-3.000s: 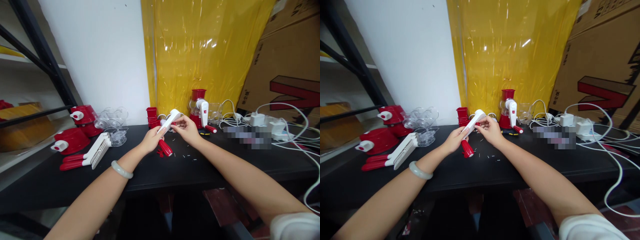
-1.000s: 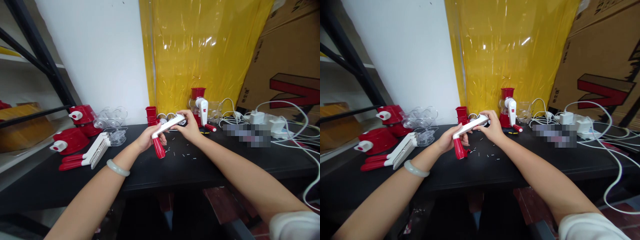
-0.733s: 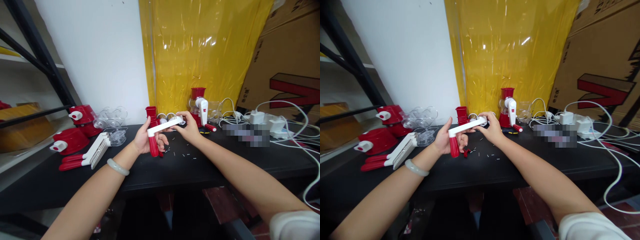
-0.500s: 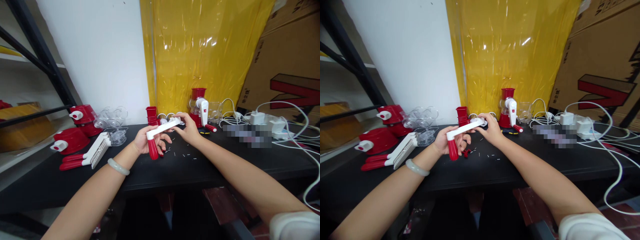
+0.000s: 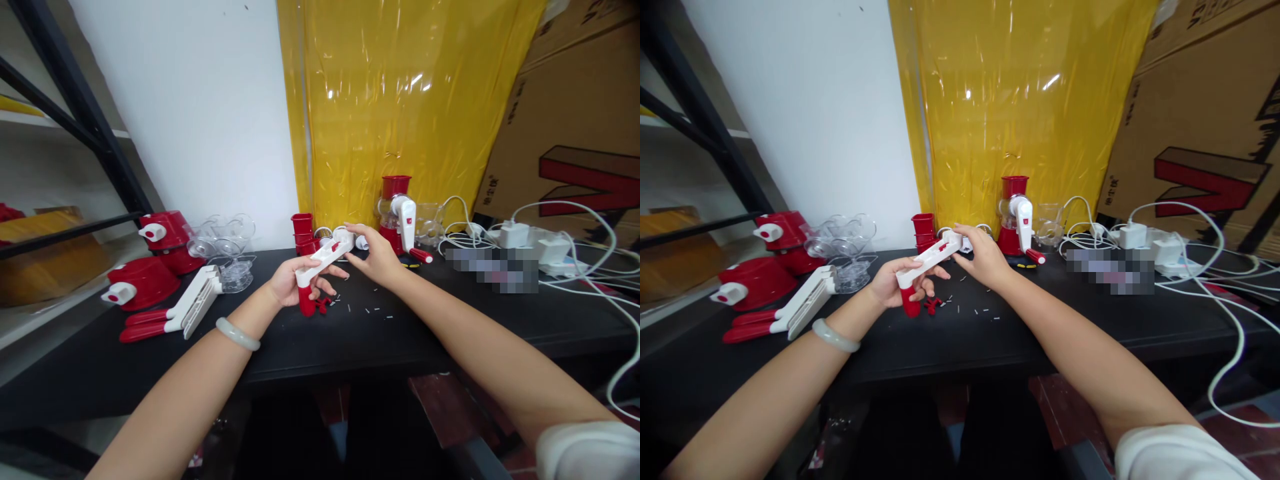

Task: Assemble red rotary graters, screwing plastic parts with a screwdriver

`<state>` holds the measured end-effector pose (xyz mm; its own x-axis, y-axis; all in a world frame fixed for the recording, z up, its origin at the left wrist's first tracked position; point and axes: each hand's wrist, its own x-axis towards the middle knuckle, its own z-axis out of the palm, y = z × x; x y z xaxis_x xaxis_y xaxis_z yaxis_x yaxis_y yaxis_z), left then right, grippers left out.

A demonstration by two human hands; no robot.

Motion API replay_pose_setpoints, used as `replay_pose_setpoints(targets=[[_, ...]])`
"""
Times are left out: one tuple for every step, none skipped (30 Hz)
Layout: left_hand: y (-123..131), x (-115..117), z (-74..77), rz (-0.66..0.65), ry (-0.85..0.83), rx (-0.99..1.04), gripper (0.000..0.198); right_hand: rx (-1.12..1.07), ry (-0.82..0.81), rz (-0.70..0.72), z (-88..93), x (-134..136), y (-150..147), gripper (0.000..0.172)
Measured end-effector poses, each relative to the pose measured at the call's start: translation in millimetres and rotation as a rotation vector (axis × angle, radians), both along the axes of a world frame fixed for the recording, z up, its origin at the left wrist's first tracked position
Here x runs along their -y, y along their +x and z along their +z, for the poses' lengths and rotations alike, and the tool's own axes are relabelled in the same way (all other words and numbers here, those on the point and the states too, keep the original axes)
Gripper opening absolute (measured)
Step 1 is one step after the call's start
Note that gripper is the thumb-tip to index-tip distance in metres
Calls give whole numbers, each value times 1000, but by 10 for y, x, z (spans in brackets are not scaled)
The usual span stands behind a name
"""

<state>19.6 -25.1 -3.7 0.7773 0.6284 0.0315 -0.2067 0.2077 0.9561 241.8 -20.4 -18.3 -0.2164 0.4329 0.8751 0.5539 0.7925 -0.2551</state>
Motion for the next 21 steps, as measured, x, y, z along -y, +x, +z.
replay_pose_setpoints(targets=[[9,4,-1,30,23,-5,49,-12,-25,-2,30,-14,36,47],[20,6,-3,62,55,-19,49,-29,-65,0,59,-34,87,49],[34,6,-6,96,93,-38,49,-52,-127,4,86,-58,153,51],[49,2,-12,132,134,-61,49,-55,-226,18,110,-82,231,51],[65,-5,-22,170,175,-88,49,-26,-354,52,131,-104,317,52],[81,-15,-35,209,216,-117,48,37,-506,103,148,-119,406,54],[96,-27,-51,246,259,-153,47,119,-649,152,164,-126,489,56],[109,-39,-69,281,304,-196,46,226,-790,164,179,-123,559,58],[119,-49,-87,316,356,-251,44,360,-930,145,195,-111,612,60],[124,-56,-104,348,415,-316,42,493,-1045,112,212,-89,643,62],[126,-60,-118,374,479,-386,40,615,-1130,73,227,-62,651,65],[124,-60,-128,394,544,-456,38,714,-1179,37,241,-31,637,69],[120,-56,-134,405,607,-522,36,787,-1196,7,251,1,604,72],[114,-48,-135,409,663,-578,35,841,-1189,-22,256,32,558,75],[107,-39,-133,408,711,-624,33,886,-1173,-52,256,60,504,78],[101,-29,-129,410,751,-656,33,926,-1155,-97,251,84,450,79],[97,-19,-123,417,782,-677,32,961,-1140,-148,242,103,400,80],[94,-10,-117,426,805,-690,32,987,-1136,-179,229,116,359,81],[93,-4,-112,435,821,-699,32,994,-1136,-189,215,122,330,81],[92,0,-107,441,833,-706,32,989,-1135,-188,200,124,314,81],[93,2,-105,443,843,-711,32,972,-1135,-179,185,120,310,80]])
